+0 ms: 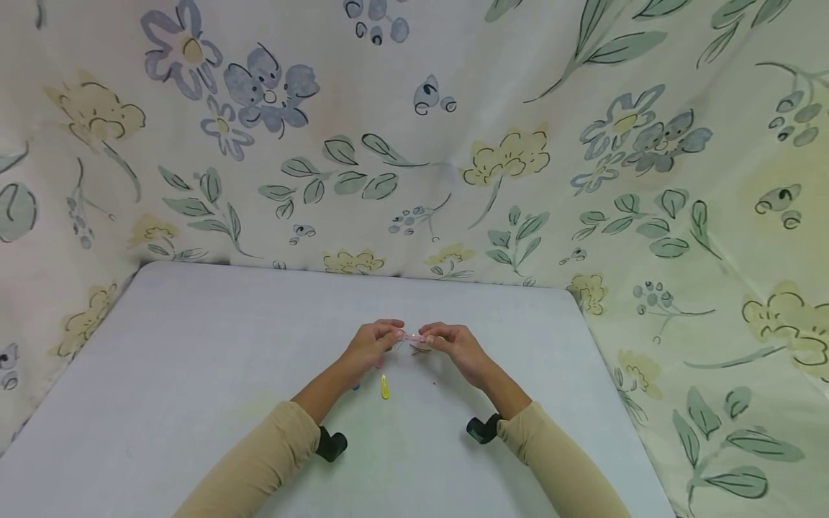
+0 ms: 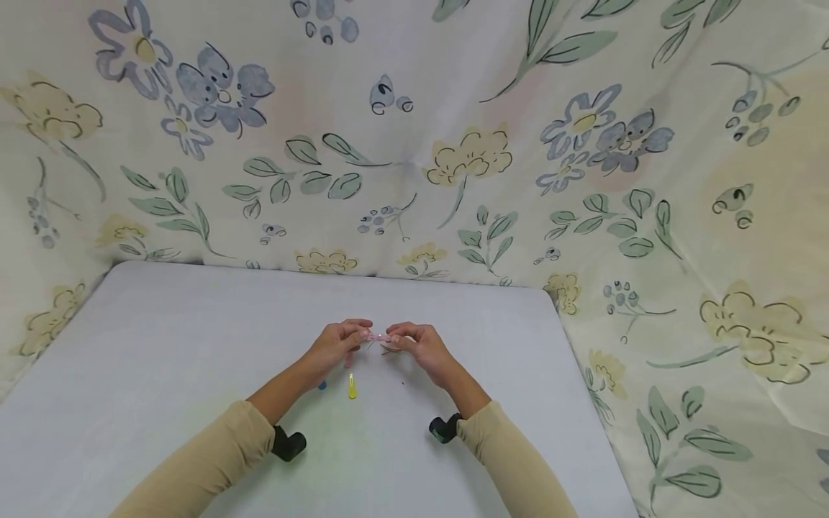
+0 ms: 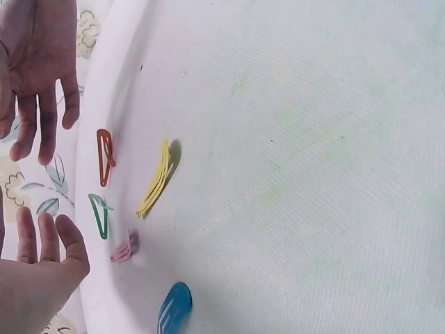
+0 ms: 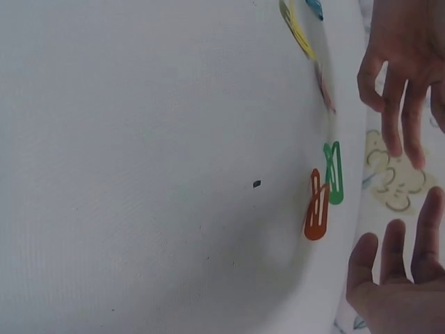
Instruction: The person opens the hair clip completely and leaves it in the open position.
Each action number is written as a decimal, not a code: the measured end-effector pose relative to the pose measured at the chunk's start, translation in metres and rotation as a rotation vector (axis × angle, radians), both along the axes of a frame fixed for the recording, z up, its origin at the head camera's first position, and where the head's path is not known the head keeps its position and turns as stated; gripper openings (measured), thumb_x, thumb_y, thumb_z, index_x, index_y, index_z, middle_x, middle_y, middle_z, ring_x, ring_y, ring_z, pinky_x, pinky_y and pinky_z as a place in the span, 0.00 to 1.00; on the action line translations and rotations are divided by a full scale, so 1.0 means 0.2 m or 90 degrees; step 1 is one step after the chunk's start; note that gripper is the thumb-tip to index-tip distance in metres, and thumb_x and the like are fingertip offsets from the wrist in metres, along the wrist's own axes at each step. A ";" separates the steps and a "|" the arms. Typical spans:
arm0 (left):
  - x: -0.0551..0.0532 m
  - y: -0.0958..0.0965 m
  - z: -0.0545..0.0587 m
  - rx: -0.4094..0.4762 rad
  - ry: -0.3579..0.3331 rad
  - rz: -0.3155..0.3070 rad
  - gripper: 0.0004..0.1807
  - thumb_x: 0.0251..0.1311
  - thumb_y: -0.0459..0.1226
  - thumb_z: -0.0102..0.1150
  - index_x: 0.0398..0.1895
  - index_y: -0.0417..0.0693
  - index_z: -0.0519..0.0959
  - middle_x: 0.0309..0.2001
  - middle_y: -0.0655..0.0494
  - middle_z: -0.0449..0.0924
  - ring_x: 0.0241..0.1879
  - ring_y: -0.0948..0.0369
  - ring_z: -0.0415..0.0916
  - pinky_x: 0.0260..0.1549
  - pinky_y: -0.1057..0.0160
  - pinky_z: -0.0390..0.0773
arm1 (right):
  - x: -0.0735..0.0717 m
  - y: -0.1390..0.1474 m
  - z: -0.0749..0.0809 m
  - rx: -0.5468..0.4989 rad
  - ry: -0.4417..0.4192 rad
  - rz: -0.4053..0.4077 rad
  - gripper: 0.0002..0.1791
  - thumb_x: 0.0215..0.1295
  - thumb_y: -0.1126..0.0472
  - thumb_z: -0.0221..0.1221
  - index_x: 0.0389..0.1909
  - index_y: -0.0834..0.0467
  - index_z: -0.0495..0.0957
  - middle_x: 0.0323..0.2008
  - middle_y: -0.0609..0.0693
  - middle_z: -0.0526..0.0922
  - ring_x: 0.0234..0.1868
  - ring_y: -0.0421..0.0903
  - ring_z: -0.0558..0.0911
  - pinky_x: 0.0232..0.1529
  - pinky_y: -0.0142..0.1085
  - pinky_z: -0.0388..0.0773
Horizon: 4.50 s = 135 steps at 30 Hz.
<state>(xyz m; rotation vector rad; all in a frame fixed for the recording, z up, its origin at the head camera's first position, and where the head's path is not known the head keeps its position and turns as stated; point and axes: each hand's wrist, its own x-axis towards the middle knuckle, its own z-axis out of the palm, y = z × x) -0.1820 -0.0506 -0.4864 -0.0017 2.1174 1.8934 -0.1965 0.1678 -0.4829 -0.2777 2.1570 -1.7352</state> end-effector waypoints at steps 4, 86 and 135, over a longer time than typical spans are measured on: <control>0.00 0.00 -0.01 -0.004 -0.002 -0.002 0.13 0.70 0.40 0.57 0.43 0.40 0.86 0.65 0.56 0.73 0.57 0.52 0.73 0.31 0.62 0.72 | 0.00 0.00 0.00 0.012 0.005 -0.003 0.14 0.72 0.61 0.58 0.44 0.70 0.83 0.56 0.57 0.81 0.64 0.53 0.71 0.69 0.59 0.58; -0.04 -0.19 -0.14 -0.459 0.331 -0.127 0.10 0.62 0.38 0.66 0.45 0.49 0.88 0.63 0.44 0.73 0.66 0.45 0.64 0.60 0.38 0.66 | 0.08 -0.20 -0.16 0.373 0.396 0.051 0.11 0.63 0.58 0.68 0.44 0.55 0.86 0.51 0.52 0.79 0.60 0.52 0.72 0.61 0.56 0.67; -0.04 -0.20 -0.13 -0.361 0.257 -0.062 0.09 0.53 0.39 0.75 0.24 0.50 0.82 0.57 0.47 0.76 0.62 0.46 0.69 0.63 0.43 0.65 | 0.09 -0.32 -0.17 0.435 0.362 -0.012 0.05 0.63 0.58 0.68 0.34 0.54 0.89 0.41 0.48 0.82 0.53 0.51 0.75 0.58 0.51 0.70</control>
